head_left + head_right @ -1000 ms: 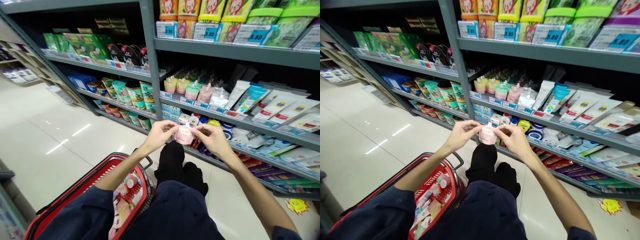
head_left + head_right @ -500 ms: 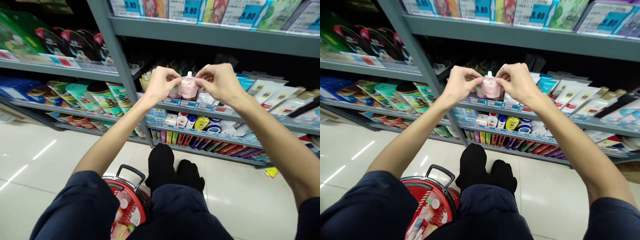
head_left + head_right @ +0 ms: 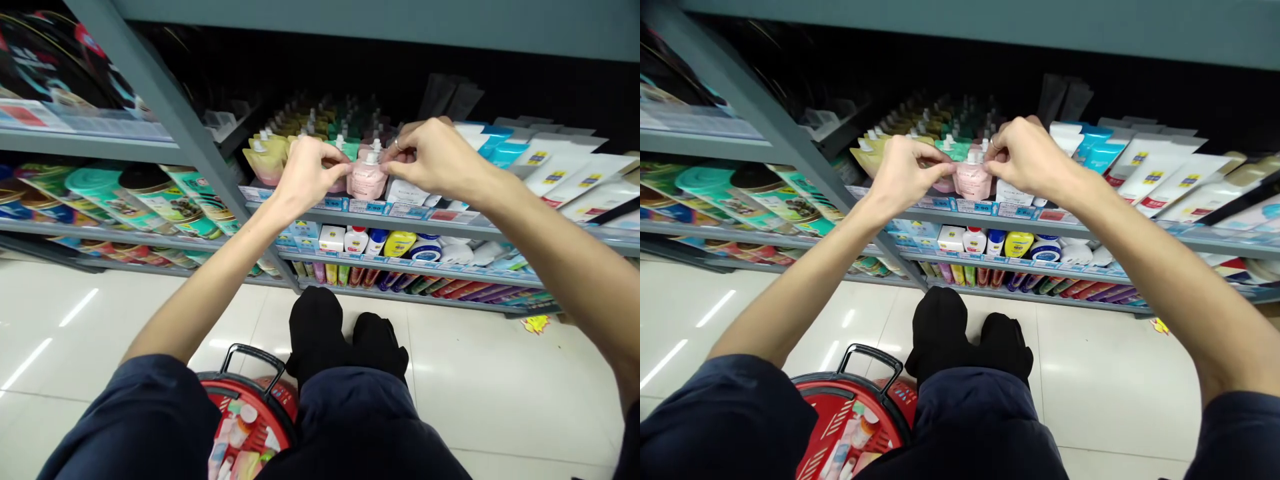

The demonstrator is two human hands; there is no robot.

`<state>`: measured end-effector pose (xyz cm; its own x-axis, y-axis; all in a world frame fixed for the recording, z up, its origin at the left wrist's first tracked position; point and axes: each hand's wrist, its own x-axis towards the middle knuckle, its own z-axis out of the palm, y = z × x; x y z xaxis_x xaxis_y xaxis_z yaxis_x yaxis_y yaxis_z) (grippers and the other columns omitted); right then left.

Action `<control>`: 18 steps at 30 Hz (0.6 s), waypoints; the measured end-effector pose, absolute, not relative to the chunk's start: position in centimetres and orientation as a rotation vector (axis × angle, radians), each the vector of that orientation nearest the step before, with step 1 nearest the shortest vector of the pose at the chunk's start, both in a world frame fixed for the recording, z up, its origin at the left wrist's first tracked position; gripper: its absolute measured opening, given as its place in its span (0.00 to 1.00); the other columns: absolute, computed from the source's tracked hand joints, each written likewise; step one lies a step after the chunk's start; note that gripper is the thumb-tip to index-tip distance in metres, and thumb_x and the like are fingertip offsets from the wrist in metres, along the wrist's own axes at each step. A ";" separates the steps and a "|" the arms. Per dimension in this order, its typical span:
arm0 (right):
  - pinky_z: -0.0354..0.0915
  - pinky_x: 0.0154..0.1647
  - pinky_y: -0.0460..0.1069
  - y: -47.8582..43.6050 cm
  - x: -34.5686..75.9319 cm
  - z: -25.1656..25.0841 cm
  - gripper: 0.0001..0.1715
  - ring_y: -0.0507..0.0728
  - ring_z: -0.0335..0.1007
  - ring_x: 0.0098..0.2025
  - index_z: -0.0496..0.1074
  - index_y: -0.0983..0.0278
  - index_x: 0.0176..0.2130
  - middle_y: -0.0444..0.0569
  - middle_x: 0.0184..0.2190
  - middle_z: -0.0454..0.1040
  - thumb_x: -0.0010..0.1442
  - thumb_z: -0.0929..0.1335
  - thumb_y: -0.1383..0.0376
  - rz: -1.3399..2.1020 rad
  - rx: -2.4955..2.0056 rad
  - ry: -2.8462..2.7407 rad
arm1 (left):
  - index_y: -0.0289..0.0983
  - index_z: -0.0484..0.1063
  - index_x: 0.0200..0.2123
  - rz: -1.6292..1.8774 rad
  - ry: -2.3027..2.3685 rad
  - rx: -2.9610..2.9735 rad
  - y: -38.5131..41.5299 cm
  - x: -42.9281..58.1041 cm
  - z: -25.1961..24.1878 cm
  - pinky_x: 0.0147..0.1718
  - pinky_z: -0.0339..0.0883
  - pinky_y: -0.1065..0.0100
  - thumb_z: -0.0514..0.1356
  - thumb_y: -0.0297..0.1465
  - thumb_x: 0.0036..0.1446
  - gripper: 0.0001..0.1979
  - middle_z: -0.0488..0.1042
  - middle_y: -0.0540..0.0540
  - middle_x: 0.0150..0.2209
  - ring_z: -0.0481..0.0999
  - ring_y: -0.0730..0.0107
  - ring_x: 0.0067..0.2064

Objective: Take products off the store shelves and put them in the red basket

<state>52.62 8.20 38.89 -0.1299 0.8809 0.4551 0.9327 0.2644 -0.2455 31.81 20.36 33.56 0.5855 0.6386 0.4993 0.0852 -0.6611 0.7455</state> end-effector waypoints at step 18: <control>0.70 0.39 0.53 9.5 54.2 37.9 0.09 0.59 0.77 0.35 0.81 0.62 0.31 0.48 0.27 0.80 0.59 0.74 0.59 -0.152 -1.696 -2.101 | 0.33 0.79 0.34 0.964 0.563 2.092 21.1 33.1 31.6 0.45 0.79 0.60 0.72 0.34 0.54 0.10 0.81 0.44 0.32 0.83 0.56 0.43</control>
